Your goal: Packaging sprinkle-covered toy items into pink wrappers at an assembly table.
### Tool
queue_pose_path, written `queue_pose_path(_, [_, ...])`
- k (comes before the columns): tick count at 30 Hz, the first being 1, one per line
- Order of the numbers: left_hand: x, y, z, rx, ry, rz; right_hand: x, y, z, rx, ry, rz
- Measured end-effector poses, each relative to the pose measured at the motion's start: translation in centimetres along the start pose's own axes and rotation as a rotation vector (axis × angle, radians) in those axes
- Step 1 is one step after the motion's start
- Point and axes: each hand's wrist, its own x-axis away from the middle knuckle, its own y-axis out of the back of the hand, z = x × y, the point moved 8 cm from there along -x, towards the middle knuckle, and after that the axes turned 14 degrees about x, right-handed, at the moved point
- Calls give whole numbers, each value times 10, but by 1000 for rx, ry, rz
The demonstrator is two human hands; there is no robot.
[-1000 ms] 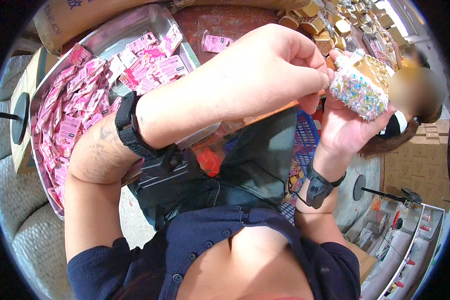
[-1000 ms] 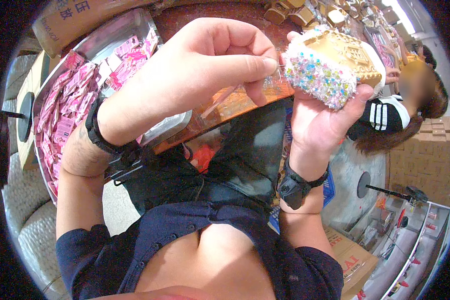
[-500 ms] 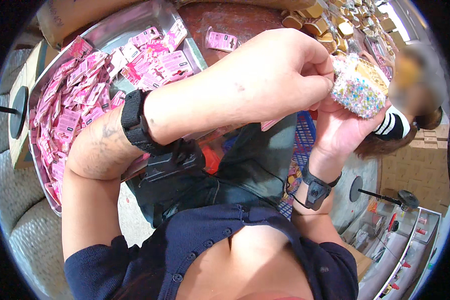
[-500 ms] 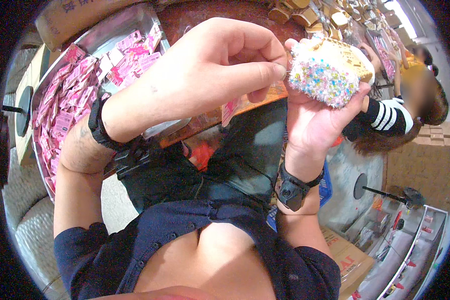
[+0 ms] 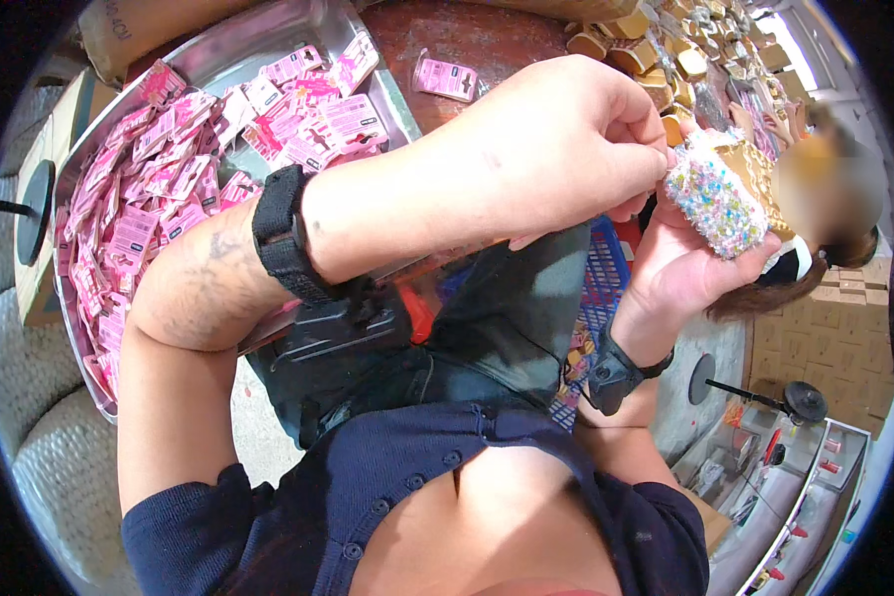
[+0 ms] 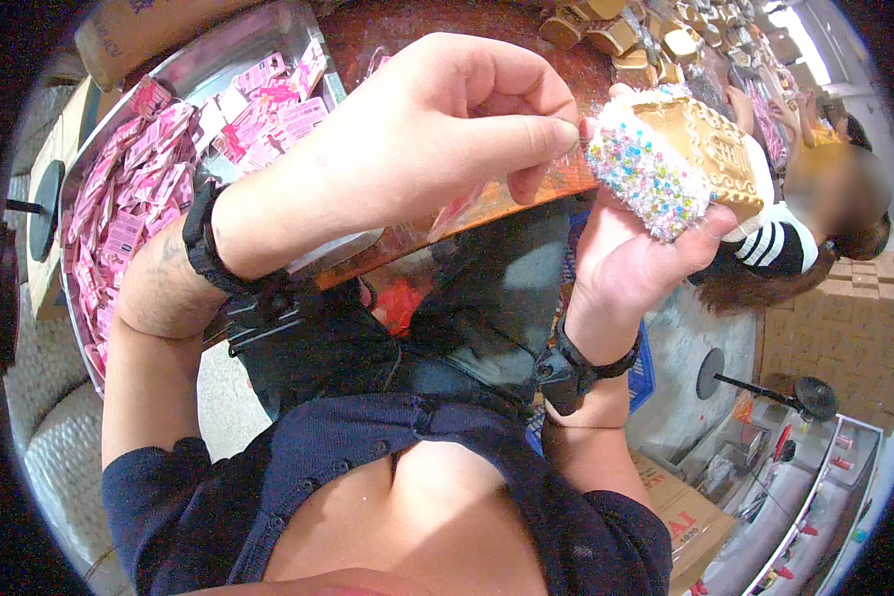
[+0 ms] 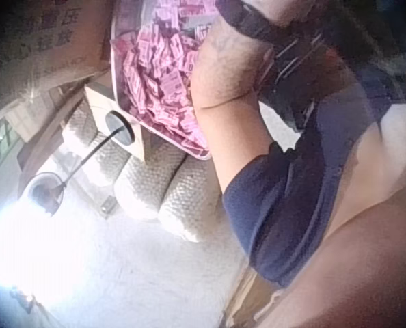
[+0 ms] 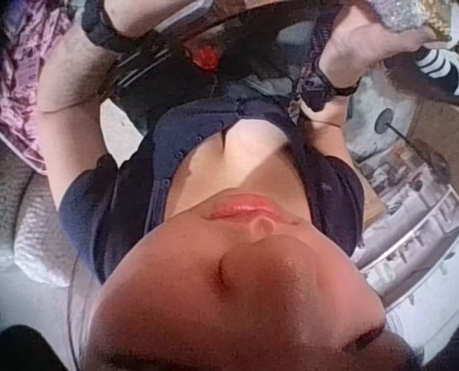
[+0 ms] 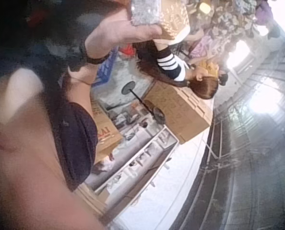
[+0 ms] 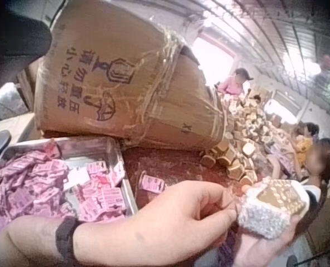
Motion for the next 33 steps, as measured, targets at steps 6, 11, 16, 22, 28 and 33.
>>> queue_pose_path(6, [13,-9,-32,-726,-759,-132,6,-16,0,-118,-129,34])
queue_pose_path(11, [26,-21,-43,-974,-1091,-45,15,-17,-24,-501,-453,-29])
queue_pose_path(16, [17,-15,-38,-1003,-927,-91,11,-23,-4,-192,-181,11])
queue_pose_path(22, [0,6,-24,-340,-403,-56,8,-14,2,31,25,-58])
queue_pose_path(28, [-15,8,1,-59,-141,67,3,-4,-6,-20,-59,-55])
queue_pose_path(33, [-15,3,7,64,-101,75,4,-2,-18,-44,-202,49])
